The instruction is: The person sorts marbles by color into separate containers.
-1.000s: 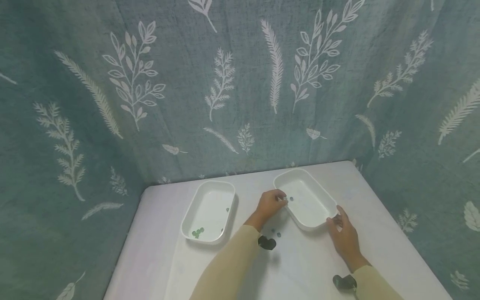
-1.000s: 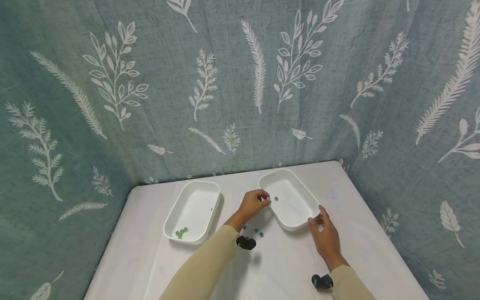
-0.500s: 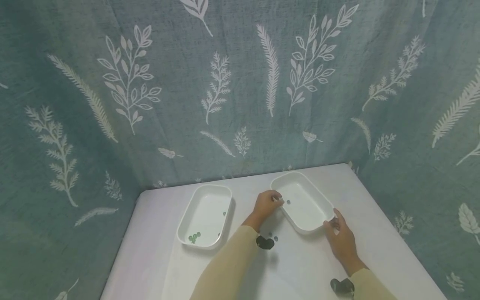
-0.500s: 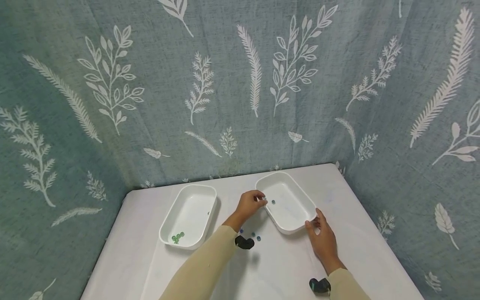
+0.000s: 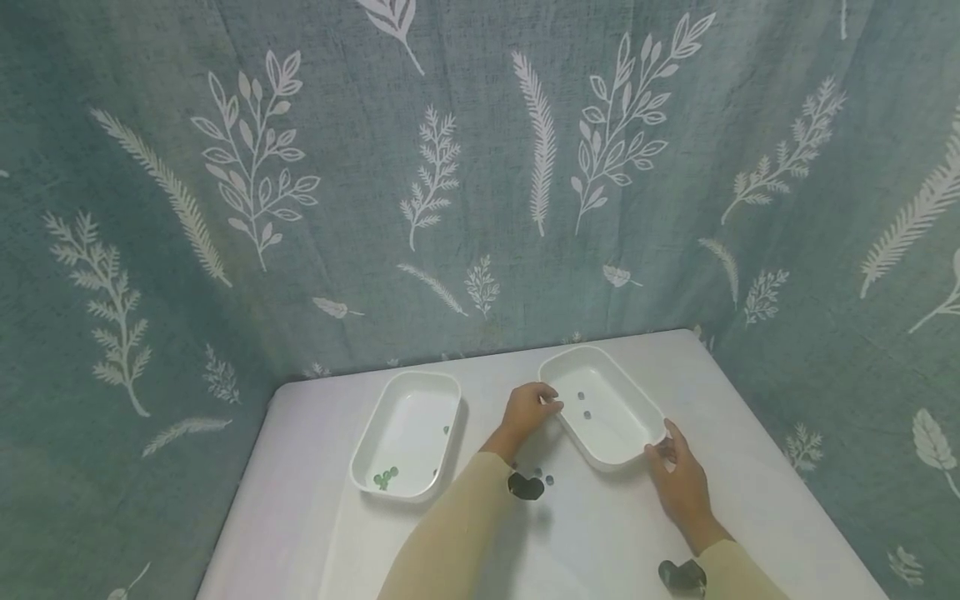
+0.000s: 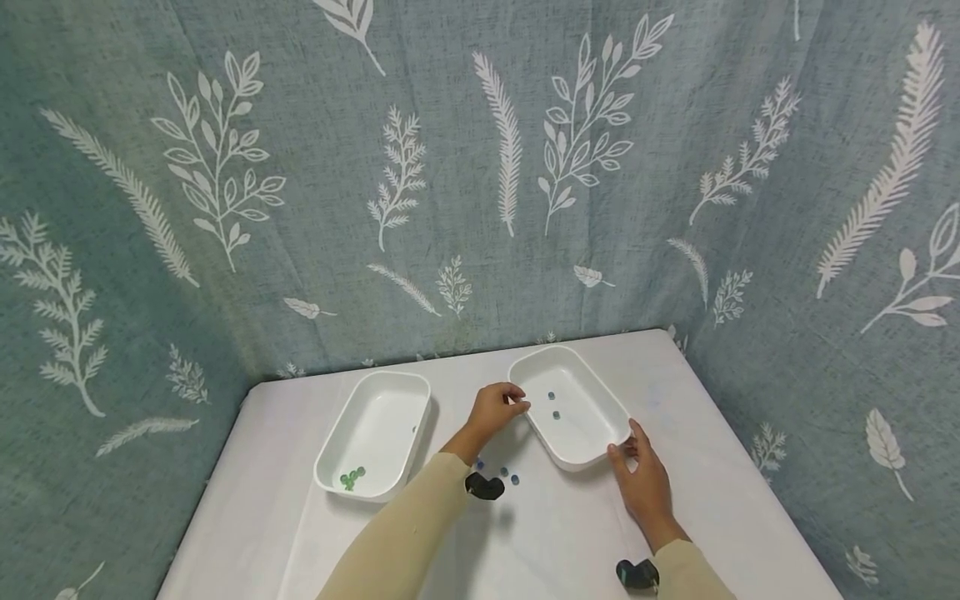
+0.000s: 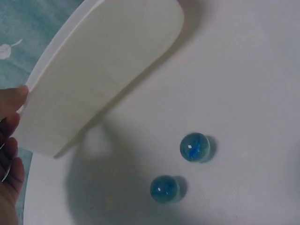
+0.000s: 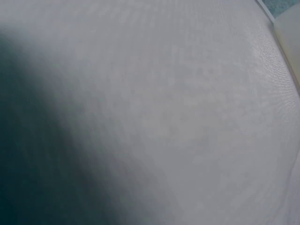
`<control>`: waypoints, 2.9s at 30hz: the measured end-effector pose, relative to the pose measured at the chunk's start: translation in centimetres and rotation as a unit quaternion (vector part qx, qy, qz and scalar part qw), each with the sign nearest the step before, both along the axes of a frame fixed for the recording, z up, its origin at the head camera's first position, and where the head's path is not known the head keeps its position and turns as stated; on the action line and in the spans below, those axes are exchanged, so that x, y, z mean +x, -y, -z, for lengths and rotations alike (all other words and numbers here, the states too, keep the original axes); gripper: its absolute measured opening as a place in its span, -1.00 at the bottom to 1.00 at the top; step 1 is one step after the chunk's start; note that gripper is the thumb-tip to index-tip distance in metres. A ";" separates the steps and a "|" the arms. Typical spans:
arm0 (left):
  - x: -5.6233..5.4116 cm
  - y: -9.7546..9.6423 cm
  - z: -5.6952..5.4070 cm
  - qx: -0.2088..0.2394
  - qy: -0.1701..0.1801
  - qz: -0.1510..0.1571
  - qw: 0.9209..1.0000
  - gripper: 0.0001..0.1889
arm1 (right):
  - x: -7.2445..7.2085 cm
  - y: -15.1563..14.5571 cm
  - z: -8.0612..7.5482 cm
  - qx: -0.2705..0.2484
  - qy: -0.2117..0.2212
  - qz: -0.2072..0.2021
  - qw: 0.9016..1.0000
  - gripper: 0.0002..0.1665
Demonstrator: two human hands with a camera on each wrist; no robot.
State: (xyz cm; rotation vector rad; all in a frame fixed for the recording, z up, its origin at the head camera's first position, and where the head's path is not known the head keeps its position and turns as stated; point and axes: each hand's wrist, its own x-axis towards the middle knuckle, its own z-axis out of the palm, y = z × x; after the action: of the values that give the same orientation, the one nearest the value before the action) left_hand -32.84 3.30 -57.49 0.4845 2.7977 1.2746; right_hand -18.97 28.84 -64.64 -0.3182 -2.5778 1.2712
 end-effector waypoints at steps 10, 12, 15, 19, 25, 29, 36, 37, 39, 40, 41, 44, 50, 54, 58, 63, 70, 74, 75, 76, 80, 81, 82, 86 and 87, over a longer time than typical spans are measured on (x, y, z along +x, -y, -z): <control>1.1 2.2 0.3 0.026 0.006 -0.002 1.000 -0.85 | -0.2 -0.5 0.4 0.013 0.001 0.007 1.000 -0.14; 1.4 2.8 0.3 0.028 0.014 -0.005 1.000 -0.84 | -0.2 -0.6 0.5 0.015 -0.004 0.009 1.000 -0.14; 1.8 3.6 0.4 0.026 0.009 -0.003 1.000 -0.83 | -0.1 -0.8 0.5 0.018 -0.009 0.014 1.000 -0.14; 2.6 4.7 0.5 0.017 -0.002 0.001 1.000 -0.84 | 0.1 -0.9 0.3 0.019 -0.009 0.013 1.000 -0.14; 3.7 6.3 1.1 0.009 -0.008 0.006 1.000 -0.83 | 0.3 -0.7 -0.2 0.014 0.002 0.010 1.000 -0.14; 4.2 7.5 1.7 0.003 -0.006 0.000 1.000 -0.83 | 0.3 -0.5 -0.3 0.014 0.000 0.008 1.000 -0.14; 5.2 9.3 2.6 -0.015 0.005 -0.006 1.000 -0.82 | 0.1 -0.4 -0.2 0.009 -0.004 0.001 1.000 -0.14; 5.3 9.6 2.8 -0.020 0.007 -0.008 1.000 -0.81 | 0.1 -0.3 -0.1 0.007 -0.004 0.001 1.000 -0.14; 5.6 10.0 3.2 -0.022 0.011 -0.008 1.000 -0.80 | 0.1 -0.2 -0.1 0.007 -0.003 0.001 1.000 -0.14; 5.8 10.2 3.5 -0.024 0.011 -0.009 1.000 -0.79 | 0.1 -0.1 0.0 0.006 -0.002 0.002 1.000 -0.14; 5.9 10.4 3.7 -0.028 0.013 -0.011 0.999 -0.79 | 0.1 0.0 0.1 0.006 -0.002 0.002 1.000 -0.14; 6.3 10.8 4.4 -0.033 0.019 -0.011 0.999 -0.76 | 0.1 0.0 0.3 0.007 0.001 0.004 1.000 -0.14; 6.6 11.2 5.2 -0.036 0.026 -0.002 0.999 -0.73 | 0.1 0.0 0.4 0.006 -0.003 0.007 1.000 -0.13; 6.7 11.2 5.6 -0.033 0.031 -0.006 0.999 -0.70 | 0.0 0.0 0.5 0.007 -0.006 0.008 1.000 -0.13; 6.7 11.1 6.2 -0.040 0.030 -0.015 0.999 -0.71 | -0.1 0.0 0.5 0.009 -0.002 0.011 1.000 -0.14; 6.6 10.9 6.4 -0.037 0.008 -0.008 0.999 -0.74 | -0.2 0.1 0.4 0.011 0.002 0.012 1.000 -0.13; 6.5 10.8 6.8 -0.033 -0.034 0.018 0.999 -0.79 | -0.2 0.0 0.5 0.012 0.002 0.014 1.000 -0.13; 6.6 10.6 6.8 -0.043 -0.030 0.005 0.999 -0.80 | 0.0 0.0 0.5 0.010 -0.004 0.011 1.000 -0.13; 6.6 10.6 6.9 -0.042 -0.026 0.000 0.999 -0.81 | 0.0 0.0 0.5 0.010 -0.005 0.009 1.000 -0.13; 6.7 10.5 6.9 -0.042 -0.023 -0.006 0.999 -0.81 | 0.0 0.0 0.5 0.009 -0.006 0.007 1.000 -0.13; 6.9 10.3 6.7 -0.030 -0.018 -0.029 0.999 -0.83 | 0.0 0.0 0.4 0.010 -0.008 0.006 1.000 -0.13; 7.0 10.2 6.6 -0.021 -0.016 -0.035 0.999 -0.82 | 0.0 0.0 0.5 0.010 -0.008 0.006 1.000 -0.13; 7.1 10.2 6.6 -0.012 -0.016 -0.040 0.999 -0.82 | 0.0 0.0 0.5 0.010 -0.009 0.007 1.000 -0.13; 7.3 10.1 6.0 0.036 0.006 -0.065 0.997 -0.81 | -0.1 -0.1 0.6 0.011 -0.013 0.009 1.000 -0.14; 7.2 10.0 5.9 0.040 0.015 -0.071 0.997 -0.80 | -0.1 -0.1 0.6 0.011 -0.014 0.007 1.000 -0.14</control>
State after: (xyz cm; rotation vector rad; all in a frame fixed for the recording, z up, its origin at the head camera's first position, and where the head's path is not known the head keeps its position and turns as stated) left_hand -25.59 -6.73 -63.37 0.2716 2.8086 1.4133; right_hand -19.11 28.94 -65.23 -0.3120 -2.5594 1.2319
